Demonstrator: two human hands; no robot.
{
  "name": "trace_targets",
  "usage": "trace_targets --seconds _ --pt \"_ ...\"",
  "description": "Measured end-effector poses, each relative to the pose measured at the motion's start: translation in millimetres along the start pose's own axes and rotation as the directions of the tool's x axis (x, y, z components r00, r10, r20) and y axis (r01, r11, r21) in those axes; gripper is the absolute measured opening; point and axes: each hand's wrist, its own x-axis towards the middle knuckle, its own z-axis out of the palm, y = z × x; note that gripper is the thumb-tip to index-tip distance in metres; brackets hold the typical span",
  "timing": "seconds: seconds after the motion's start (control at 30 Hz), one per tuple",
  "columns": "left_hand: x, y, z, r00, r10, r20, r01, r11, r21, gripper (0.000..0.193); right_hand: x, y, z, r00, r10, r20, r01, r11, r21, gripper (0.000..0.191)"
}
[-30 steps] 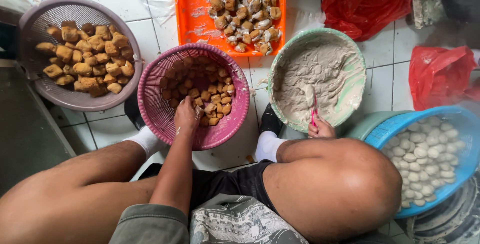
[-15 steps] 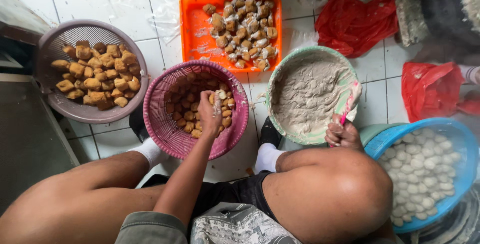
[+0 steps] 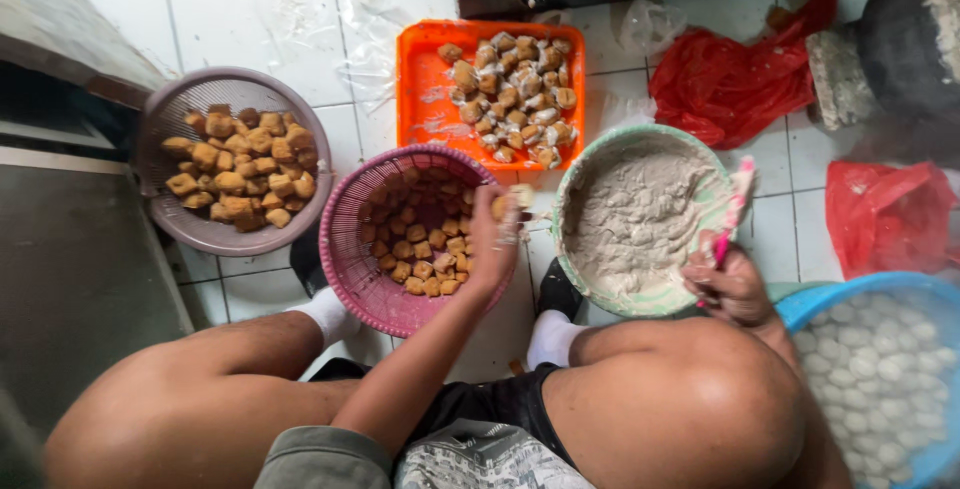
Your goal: The person sits on the floor and coats fried tofu cubes with batter. They pick pieces one at a time from a pink basket, spread batter over each piece with a spatula, and place the coated pieces onto an orange tray.
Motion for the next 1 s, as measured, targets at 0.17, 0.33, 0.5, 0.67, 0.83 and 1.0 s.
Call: trace_targets --seconds 0.17,0.33,0.5,0.67,0.83,1.0 --pt "-29.0 116.7 28.8 0.980 0.173 0.103 -0.171 0.985 -0.029 0.023 20.1 -73.8 77.4 0.984 -0.148 0.099 0.157 0.984 -0.089 0.027" --pt "-43.4 197.4 36.4 0.982 0.083 0.169 -0.042 0.972 -0.232 0.020 22.3 -114.7 148.6 0.978 -0.210 -0.007 0.198 0.930 -0.309 0.029" --pt "-48.7 227.7 19.4 0.941 0.083 0.327 0.128 0.809 -0.574 0.019 17.1 -143.4 194.9 0.988 -0.154 -0.007 0.140 0.920 -0.367 0.020" --pt "-42.4 215.7 -10.3 0.791 0.007 0.612 0.443 0.684 -0.580 0.028 12.1 -142.9 215.2 0.981 -0.193 -0.013 0.160 0.848 -0.506 0.021" --pt "-19.5 199.0 -18.1 0.925 -0.079 0.373 0.315 0.708 -0.632 0.020 1.6 -118.5 223.6 0.981 -0.188 -0.041 0.101 0.683 -0.723 0.018" --pt "-3.4 203.1 -27.0 0.989 -0.057 0.136 0.134 0.738 -0.662 0.020 1.6 -111.5 226.0 0.993 0.007 0.118 0.060 0.831 -0.552 0.038"
